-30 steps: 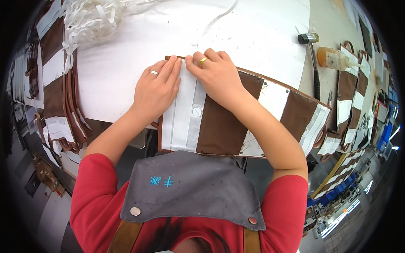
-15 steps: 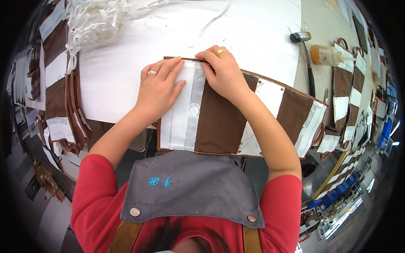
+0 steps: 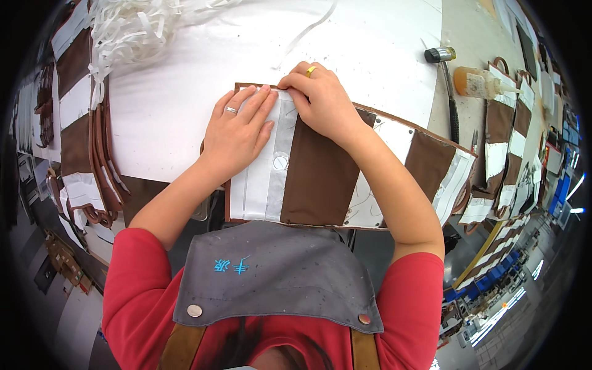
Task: Applying adhesive strips and hammering the edges of leather bag components in a workshop.
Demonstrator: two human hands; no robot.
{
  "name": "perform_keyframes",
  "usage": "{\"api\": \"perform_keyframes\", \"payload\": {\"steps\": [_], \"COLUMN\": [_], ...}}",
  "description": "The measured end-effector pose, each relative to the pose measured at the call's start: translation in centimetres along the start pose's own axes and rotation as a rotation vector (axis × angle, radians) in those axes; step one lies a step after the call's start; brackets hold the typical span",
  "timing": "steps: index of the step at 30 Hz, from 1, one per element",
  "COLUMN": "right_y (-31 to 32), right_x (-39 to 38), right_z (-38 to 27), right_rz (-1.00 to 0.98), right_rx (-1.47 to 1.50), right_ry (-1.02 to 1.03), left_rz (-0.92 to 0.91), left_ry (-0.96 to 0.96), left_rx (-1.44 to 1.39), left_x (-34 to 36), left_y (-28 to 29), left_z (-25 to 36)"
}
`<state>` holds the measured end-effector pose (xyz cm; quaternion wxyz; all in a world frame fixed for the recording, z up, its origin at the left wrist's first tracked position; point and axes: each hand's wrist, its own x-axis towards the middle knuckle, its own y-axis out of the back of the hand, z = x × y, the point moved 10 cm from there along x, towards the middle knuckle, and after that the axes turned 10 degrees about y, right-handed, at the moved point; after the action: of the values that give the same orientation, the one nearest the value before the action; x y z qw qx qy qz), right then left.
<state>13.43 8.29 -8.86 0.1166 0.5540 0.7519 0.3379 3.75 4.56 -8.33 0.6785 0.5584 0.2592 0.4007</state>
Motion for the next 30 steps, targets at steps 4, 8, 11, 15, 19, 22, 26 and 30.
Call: {"api": "perform_keyframes", "payload": {"steps": [4,8,11,15,19,22,26,30], "right_y": [-1.2,-1.1,-0.3,0.5,0.8,1.0,0.7,0.6], "right_x": [-0.3,-0.7,-1.3,-1.9,-1.9,-2.1,-1.8,-1.9], "right_z": [-2.6,-2.6,-1.1,1.0,0.7,0.7,0.0,0.0], "right_rz": [-0.123,-0.145,-0.124,0.068,0.113,0.13,0.032,0.012], "right_rx": [-0.372,-0.371,-0.072,0.237,0.146,0.098,-0.027,-0.054], "right_ry": [0.245,0.266,0.149,-0.158,-0.128,-0.138,-0.068,-0.035], "left_rz": [0.001,0.005,0.002,-0.029,-0.081,-0.092,-0.061,0.015], "left_ry": [0.006,0.043,0.071,0.07,0.132,0.112,0.043,-0.002], "left_rx": [-0.028,-0.101,-0.211,-0.219,-0.205,-0.181,-0.148,-0.095], "left_x": [0.0,-0.1,-0.1,0.6,1.5,1.6,1.5,1.3], "left_y": [0.0,-0.1,0.1,0.6,0.2,0.0,0.0,0.4], "left_z": [-0.1,-0.6,-1.1,-0.9,-1.3,-1.0,-0.6,-0.4]}}
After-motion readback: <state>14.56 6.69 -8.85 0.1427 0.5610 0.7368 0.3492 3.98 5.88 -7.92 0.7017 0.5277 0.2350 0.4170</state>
